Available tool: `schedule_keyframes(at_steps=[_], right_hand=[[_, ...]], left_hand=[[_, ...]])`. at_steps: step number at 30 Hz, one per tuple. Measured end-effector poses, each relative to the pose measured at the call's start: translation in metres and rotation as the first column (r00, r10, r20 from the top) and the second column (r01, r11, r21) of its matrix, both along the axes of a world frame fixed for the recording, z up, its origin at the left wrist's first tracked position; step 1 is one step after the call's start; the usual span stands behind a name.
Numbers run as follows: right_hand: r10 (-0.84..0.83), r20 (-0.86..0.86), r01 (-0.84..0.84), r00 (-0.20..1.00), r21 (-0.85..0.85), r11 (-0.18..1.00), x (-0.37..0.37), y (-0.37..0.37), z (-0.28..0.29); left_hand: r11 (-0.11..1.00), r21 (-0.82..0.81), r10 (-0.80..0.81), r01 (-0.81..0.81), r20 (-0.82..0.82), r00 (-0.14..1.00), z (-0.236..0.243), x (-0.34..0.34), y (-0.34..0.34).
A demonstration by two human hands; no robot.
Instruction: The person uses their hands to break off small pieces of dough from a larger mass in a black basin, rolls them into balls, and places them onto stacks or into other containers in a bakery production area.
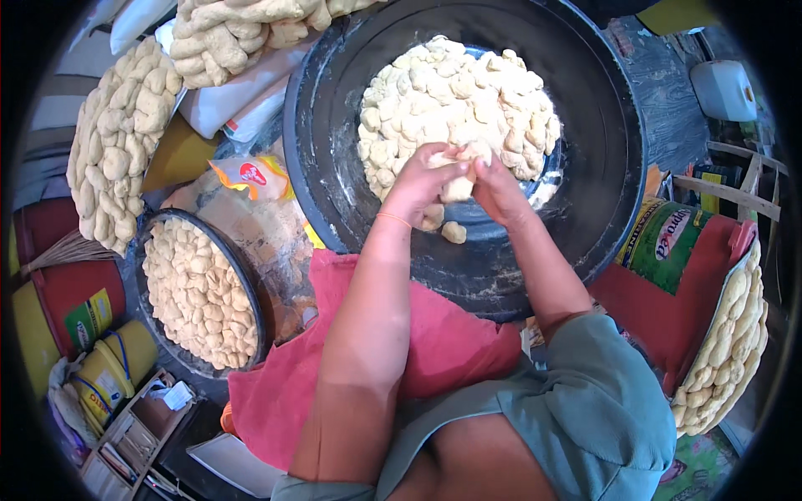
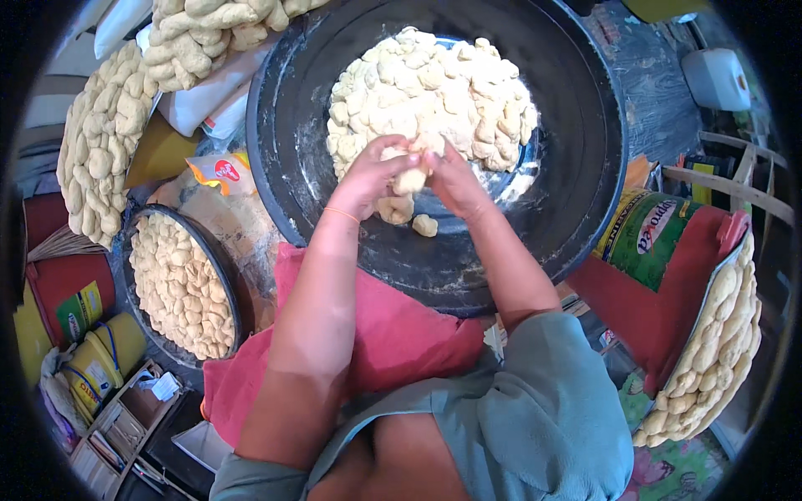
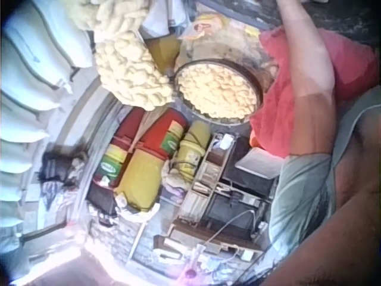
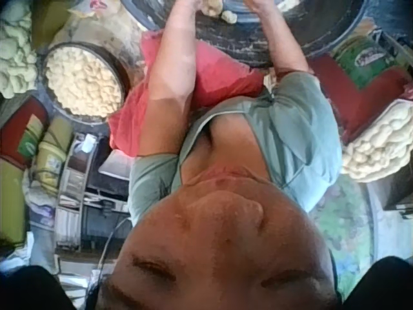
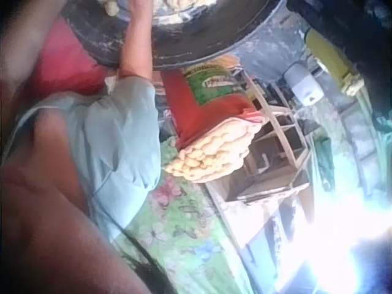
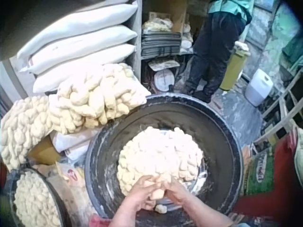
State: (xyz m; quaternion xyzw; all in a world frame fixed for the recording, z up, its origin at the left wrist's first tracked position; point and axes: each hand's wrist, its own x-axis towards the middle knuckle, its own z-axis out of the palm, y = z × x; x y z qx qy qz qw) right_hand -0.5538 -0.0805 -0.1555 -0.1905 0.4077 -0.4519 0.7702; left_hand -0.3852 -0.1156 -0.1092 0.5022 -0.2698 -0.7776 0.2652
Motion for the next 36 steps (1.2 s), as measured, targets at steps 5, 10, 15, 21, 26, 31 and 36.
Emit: schedule_keyframes(at_steps=[5, 10, 15, 21, 26, 31, 36], right_hand=[[-0.509, -0.078, 0.495, 0.857, -0.146, 0.857, -0.007, -0.014, 0.008], [-0.155, -0.883, -0.369, 0.443, -0.336, 0.867, -0.007, 0.002, 0.038], [-0.05, -0.749, -0.308, 0.661, -0.331, 0.892, 0.013, 0.001, 0.03], [0.179, -0.495, -0.264, 0.85, -0.108, 0.958, -0.022, -0.024, -0.018], [-0.127, -0.98, 0.123, 0.154, -0.109, 0.986, -0.103, -0.069, -0.083], [-0.009, -0.995, 0.479, -0.095, -0.054, 0.876, -0.12, -0.082, -0.14], [0.002, -0.813, -0.091, -0.582, 0.067, 0.994, -0.043, -0.044, -0.133]], left_hand=[[0.98, -0.009, 0.194, -0.198, -0.166, 0.967, -0.011, 0.006, -0.007], [0.968, -0.01, 0.249, -0.252, -0.128, 0.96, -0.009, 0.002, -0.005], [0.994, -0.108, -0.015, 0.008, -0.064, 0.998, -0.007, -0.008, -0.002], [0.984, -0.162, 0.113, -0.072, 0.257, 0.96, -0.008, 0.011, -0.006], [0.982, -0.155, -0.066, 0.109, 0.258, 0.964, -0.029, 0.004, -0.003], [0.996, -0.09, 0.009, 0.006, 0.166, 0.986, -0.017, -0.005, -0.008], [0.999, -0.033, 0.014, -0.007, 0.199, 0.98, -0.022, 0.001, -0.006]])
